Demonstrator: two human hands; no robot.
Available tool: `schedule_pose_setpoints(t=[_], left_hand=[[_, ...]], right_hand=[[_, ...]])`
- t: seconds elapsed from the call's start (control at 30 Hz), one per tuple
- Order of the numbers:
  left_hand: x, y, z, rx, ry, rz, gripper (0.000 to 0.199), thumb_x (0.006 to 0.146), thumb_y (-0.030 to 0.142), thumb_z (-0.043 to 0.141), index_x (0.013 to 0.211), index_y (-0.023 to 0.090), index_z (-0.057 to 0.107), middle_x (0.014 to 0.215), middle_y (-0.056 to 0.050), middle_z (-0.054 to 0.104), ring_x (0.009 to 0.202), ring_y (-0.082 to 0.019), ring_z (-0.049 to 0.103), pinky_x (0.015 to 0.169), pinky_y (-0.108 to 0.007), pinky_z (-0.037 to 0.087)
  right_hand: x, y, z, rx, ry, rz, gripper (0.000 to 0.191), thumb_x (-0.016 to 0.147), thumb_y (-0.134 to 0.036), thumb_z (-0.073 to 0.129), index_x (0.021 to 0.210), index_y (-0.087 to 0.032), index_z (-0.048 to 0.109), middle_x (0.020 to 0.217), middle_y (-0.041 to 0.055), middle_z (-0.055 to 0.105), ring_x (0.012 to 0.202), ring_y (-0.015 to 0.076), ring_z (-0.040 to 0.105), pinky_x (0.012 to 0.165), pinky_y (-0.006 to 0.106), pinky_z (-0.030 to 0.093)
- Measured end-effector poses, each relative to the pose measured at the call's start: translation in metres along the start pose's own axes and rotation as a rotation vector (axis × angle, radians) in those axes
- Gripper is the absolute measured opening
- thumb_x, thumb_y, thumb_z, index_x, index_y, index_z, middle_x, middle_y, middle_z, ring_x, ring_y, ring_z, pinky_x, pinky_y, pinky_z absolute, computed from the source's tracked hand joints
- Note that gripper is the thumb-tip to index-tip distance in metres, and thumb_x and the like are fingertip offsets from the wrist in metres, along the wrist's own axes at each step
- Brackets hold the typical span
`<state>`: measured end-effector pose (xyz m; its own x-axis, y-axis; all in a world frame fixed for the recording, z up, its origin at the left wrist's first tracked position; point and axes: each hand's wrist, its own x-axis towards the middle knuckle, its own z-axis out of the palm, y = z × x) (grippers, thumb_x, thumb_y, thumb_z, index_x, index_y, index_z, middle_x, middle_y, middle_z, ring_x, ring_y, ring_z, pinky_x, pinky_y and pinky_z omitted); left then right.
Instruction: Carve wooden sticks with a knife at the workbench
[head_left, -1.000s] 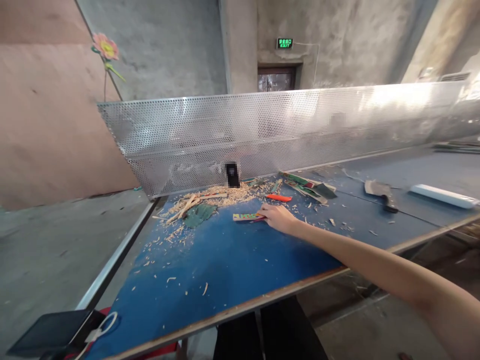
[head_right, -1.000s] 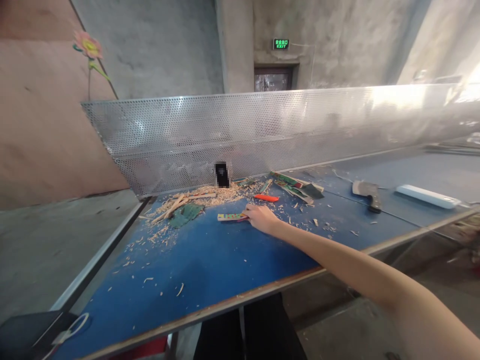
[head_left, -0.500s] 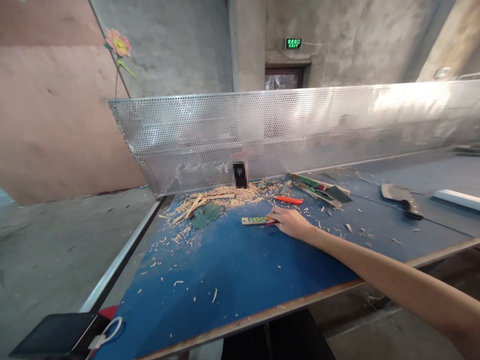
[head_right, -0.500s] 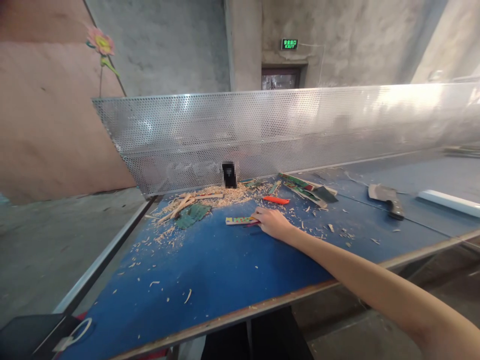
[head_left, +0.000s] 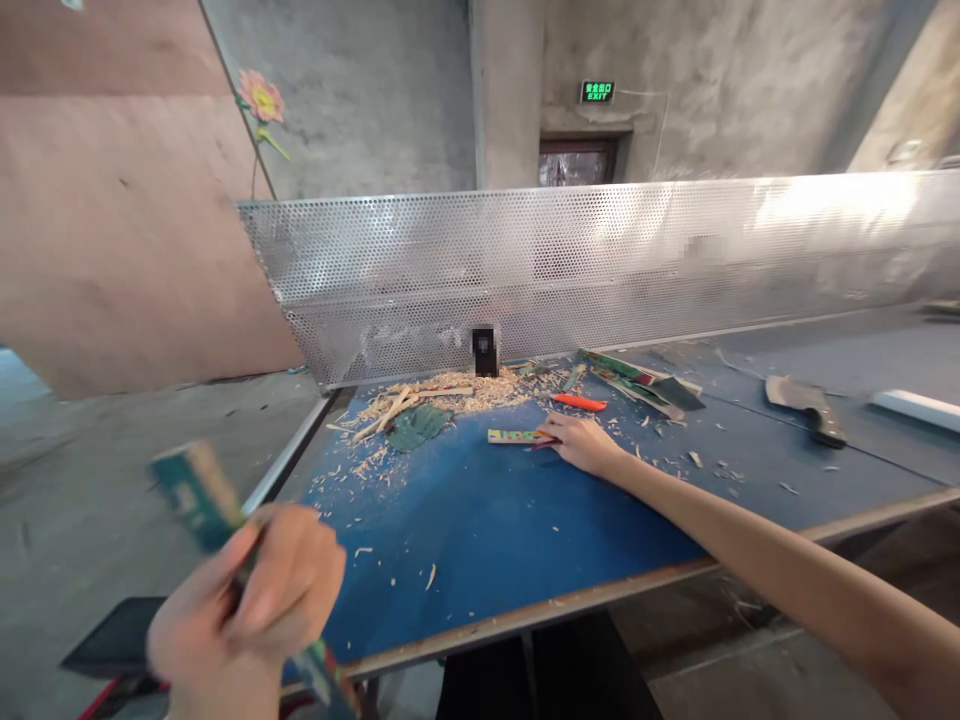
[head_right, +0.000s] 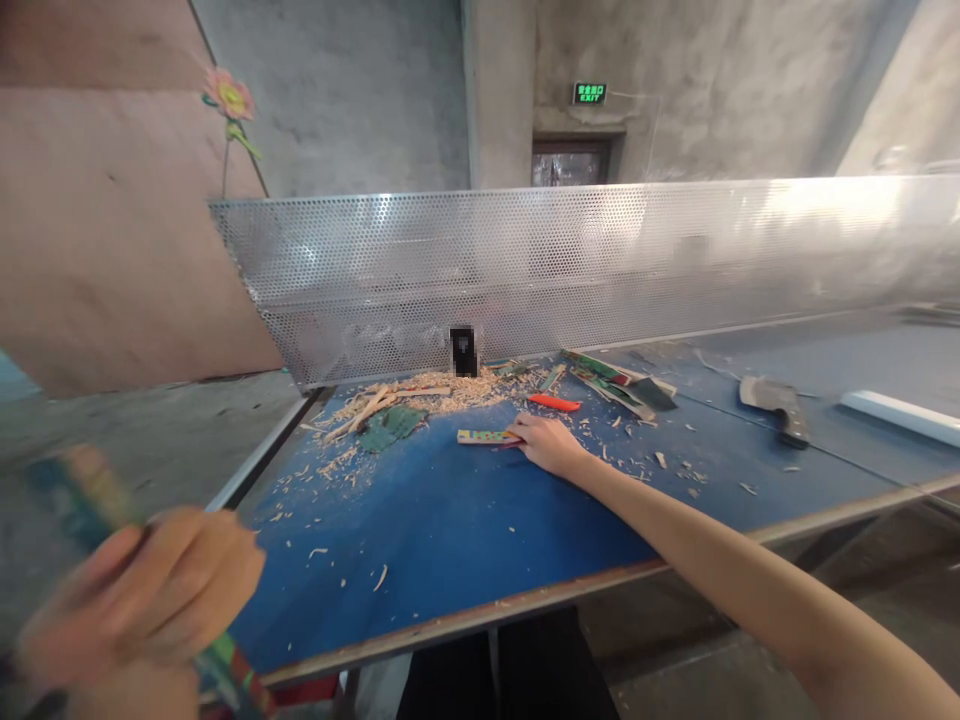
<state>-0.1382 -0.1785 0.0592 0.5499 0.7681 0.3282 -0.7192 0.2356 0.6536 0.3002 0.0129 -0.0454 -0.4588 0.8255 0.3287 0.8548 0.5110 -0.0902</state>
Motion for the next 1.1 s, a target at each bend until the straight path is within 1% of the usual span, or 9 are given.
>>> schedule_pose_setpoints(t=[0.07, 0.17, 0.27, 0.37, 0.5, 0.7, 0.83, 0.93, 1.1], left_hand=[[0.040, 0.002, 0.024, 0.160, 0.082, 0.025, 0.033, 0.098, 0.039, 0.054, 0.069, 0.025, 0.059, 0.036, 0.008, 0.016, 0.028, -0.004, 0.003, 0.028, -0.016, 0.011], [0.092, 0.003, 0.059, 0.226, 0.204, 0.111, 0.033, 0.105, 0.030, 0.055, 0.074, 0.021, 0.059, 0.042, 0.010, 0.019, 0.033, -0.004, 0.004, 0.029, -0.016, 0.013], [0.143, -0.001, 0.065, 0.214, 0.297, 0.070, 0.038, 0.110, 0.029, 0.047, 0.075, 0.020, 0.057, 0.044, 0.009, 0.019, 0.033, -0.006, 0.011, 0.031, -0.019, 0.011], [0.195, -0.014, 0.033, 0.156, 0.368, 0.049, 0.030, 0.107, 0.031, 0.056, 0.079, 0.021, 0.058, 0.046, 0.009, 0.021, 0.033, -0.007, 0.018, 0.033, -0.020, 0.012], [0.254, -0.047, -0.037, 0.111, 0.400, -0.030, 0.030, 0.104, 0.035, 0.064, 0.079, 0.020, 0.056, 0.047, 0.011, 0.023, 0.034, -0.006, 0.021, 0.036, -0.021, 0.013], [0.286, -0.104, -0.116, -0.050, 0.620, -0.090, 0.038, 0.108, 0.033, 0.051, 0.073, 0.021, 0.045, 0.046, 0.012, 0.018, 0.033, -0.006, 0.017, 0.036, -0.020, 0.011], [0.283, -0.119, -0.141, -0.191, 0.579, -0.094, 0.043, 0.112, 0.043, 0.043, 0.074, 0.021, 0.046, 0.048, 0.011, 0.020, 0.034, -0.007, 0.020, 0.036, -0.019, 0.014], [0.281, -0.119, -0.150, -0.231, 0.501, -0.054, 0.050, 0.112, 0.054, 0.039, 0.077, 0.020, 0.048, 0.050, 0.010, 0.024, 0.036, -0.008, 0.024, 0.036, -0.020, 0.018], [0.285, -0.121, -0.155, -0.173, 0.512, -0.045, 0.047, 0.110, 0.055, 0.047, 0.079, 0.020, 0.048, 0.052, 0.009, 0.026, 0.038, -0.007, 0.027, 0.038, -0.019, 0.020]], right_hand=[[0.000, 0.000, -0.001, -0.002, -0.007, 0.012, 0.040, 0.099, -0.016, 0.055, 0.130, -0.026, 0.077, 0.124, 0.0074, 0.073, 0.102, 0.0213, 0.070, 0.083, 0.028, 0.052], [-0.001, 0.000, -0.004, -0.003, -0.015, 0.017, 0.039, 0.100, -0.017, 0.054, 0.129, -0.026, 0.078, 0.123, 0.0063, 0.073, 0.099, 0.0204, 0.070, 0.081, 0.028, 0.051], [-0.002, 0.005, -0.007, -0.015, -0.021, 0.012, 0.036, 0.100, -0.021, 0.056, 0.128, -0.026, 0.079, 0.122, 0.0072, 0.074, 0.099, 0.0207, 0.070, 0.084, 0.029, 0.051], [-0.001, 0.019, -0.011, -0.022, -0.035, -0.015, 0.034, 0.102, -0.024, 0.056, 0.125, -0.025, 0.080, 0.118, 0.0088, 0.075, 0.101, 0.0228, 0.070, 0.089, 0.032, 0.052], [-0.002, 0.045, -0.016, 0.009, -0.026, 0.008, 0.030, 0.103, -0.026, 0.057, 0.121, -0.027, 0.081, 0.117, 0.0076, 0.077, 0.103, 0.0226, 0.071, 0.088, 0.032, 0.053], [-0.006, 0.065, -0.027, 0.074, 0.027, 0.109, 0.026, 0.100, -0.029, 0.060, 0.109, -0.027, 0.084, 0.120, 0.0070, 0.079, 0.104, 0.0238, 0.072, 0.090, 0.035, 0.056], [-0.005, 0.058, -0.030, 0.120, 0.117, 0.181, 0.024, 0.099, -0.031, 0.061, 0.110, -0.027, 0.082, 0.123, 0.0054, 0.079, 0.103, 0.0236, 0.073, 0.088, 0.034, 0.055], [0.004, 0.041, -0.032, 0.205, 0.167, 0.189, 0.029, 0.103, -0.045, 0.060, 0.111, -0.025, 0.080, 0.100, 0.0061, 0.081, 0.087, 0.0219, 0.073, 0.077, 0.031, 0.052], [0.040, -0.006, -0.040, 0.356, 0.061, 0.037, 0.041, 0.105, -0.055, 0.058, 0.127, -0.021, 0.065, 0.075, 0.0007, 0.072, 0.064, 0.0187, 0.063, 0.065, 0.030, 0.045]])
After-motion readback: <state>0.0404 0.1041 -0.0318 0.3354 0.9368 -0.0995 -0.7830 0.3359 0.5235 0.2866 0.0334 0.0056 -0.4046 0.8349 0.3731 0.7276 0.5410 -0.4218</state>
